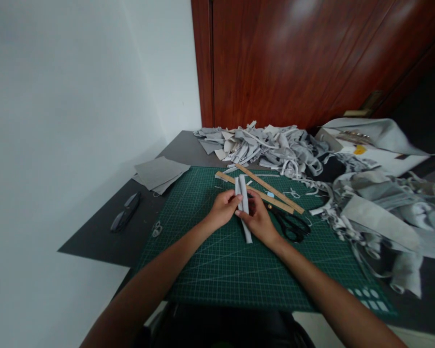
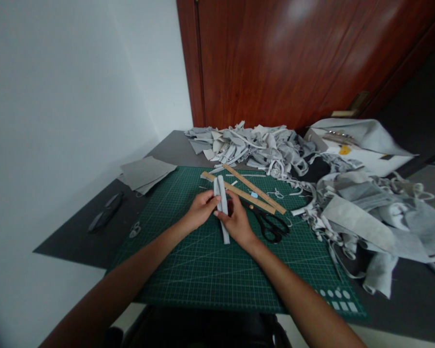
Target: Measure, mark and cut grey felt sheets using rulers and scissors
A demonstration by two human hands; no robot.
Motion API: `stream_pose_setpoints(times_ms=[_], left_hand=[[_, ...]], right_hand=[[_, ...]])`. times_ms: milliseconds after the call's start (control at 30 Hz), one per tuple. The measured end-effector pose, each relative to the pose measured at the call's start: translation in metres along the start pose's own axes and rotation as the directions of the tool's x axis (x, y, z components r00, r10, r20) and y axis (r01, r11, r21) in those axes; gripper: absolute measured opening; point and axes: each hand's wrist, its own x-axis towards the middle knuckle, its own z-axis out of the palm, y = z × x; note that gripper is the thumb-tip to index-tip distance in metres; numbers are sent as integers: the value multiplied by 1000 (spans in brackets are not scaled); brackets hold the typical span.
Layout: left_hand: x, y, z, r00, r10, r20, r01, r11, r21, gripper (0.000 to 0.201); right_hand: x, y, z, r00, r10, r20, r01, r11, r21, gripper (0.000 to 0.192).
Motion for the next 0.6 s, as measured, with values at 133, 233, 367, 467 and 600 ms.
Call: stream_pose_setpoints(times_ms=[133,233,367,467,600], left_hand=[[3,-1,-2,999,19,51,-19,1000,17,32],[7,-6,-3,997,29,72,-29,1000,3,34],[10,-14,-7,997,54,46,-54,998,-14,53],[10,-16,-12,988,150,-27,-148,986,71,68],[9,-12,-21,928,372,-6,-339,851,401,61]], right_hand=[[1,1,-2,995,67,77,-77,988,132,59],[4,3,-7,998,52,21,-55,989,135,52],[7,5,-13,999,29,30,-31,998,54,34],[9,2,-19,997,15,75,-9,996,-90,23],[12,-4,-25,983,69,172,-53,994,-94,23]])
